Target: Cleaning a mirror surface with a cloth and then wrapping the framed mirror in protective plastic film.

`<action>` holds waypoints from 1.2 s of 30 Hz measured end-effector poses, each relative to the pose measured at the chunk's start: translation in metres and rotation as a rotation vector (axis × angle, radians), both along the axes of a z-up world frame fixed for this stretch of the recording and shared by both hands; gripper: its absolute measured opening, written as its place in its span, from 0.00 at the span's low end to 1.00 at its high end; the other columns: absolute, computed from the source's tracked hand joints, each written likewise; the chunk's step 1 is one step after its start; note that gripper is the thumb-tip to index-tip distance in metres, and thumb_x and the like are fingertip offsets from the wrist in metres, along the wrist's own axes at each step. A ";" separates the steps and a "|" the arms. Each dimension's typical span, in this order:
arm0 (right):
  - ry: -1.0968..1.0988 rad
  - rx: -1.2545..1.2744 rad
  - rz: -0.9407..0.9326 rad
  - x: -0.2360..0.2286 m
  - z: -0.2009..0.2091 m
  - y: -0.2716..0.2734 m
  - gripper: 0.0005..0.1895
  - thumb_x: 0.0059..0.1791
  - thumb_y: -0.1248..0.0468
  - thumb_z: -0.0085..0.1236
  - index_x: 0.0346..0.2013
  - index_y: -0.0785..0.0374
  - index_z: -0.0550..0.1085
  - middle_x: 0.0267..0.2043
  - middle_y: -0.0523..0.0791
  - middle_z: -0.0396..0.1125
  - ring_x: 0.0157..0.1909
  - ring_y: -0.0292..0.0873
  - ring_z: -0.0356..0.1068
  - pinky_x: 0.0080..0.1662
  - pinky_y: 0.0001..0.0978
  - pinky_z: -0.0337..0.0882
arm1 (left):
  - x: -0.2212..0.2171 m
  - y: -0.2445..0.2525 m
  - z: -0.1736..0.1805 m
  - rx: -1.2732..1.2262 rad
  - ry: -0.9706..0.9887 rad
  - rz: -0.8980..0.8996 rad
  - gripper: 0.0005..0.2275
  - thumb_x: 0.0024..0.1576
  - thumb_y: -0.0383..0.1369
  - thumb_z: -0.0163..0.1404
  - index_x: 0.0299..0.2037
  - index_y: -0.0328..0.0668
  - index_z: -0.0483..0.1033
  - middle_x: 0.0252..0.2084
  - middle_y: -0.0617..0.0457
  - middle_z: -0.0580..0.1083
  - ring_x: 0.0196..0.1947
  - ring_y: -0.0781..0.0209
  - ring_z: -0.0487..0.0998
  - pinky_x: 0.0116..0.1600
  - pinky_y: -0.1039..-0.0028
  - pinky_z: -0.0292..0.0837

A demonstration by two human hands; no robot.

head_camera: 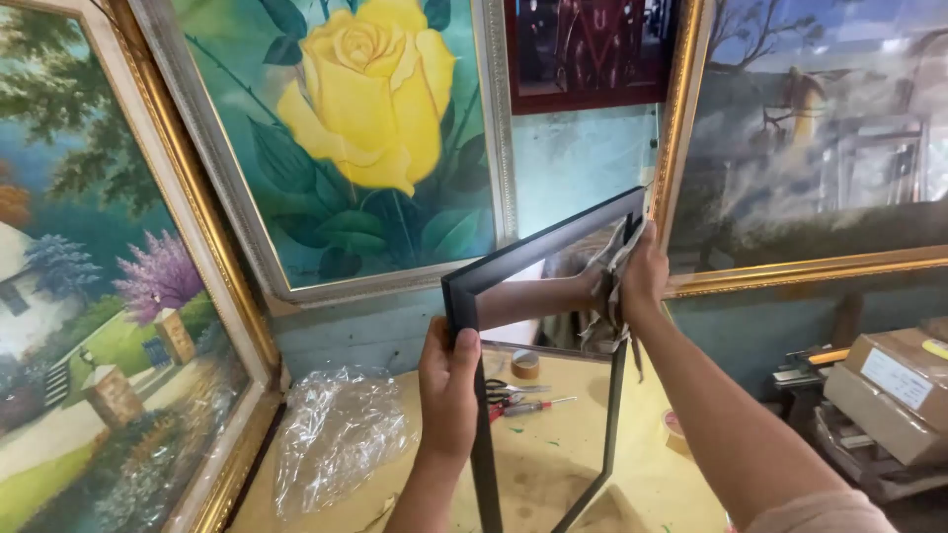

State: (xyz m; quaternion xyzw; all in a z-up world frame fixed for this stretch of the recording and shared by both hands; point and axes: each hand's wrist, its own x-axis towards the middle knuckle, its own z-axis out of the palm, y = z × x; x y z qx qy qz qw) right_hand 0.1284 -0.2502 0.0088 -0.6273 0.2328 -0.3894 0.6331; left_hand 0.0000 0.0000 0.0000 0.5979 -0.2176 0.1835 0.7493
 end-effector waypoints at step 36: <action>0.720 -0.593 0.630 -0.104 -0.227 0.172 0.25 0.44 0.51 0.43 0.55 0.51 0.63 0.51 0.49 0.56 0.52 0.55 0.61 0.49 0.42 0.64 | 0.015 0.189 -0.159 -0.679 0.787 0.085 0.17 0.38 0.30 0.53 0.40 0.56 0.75 0.27 0.54 0.71 0.21 0.64 0.69 0.28 0.84 0.64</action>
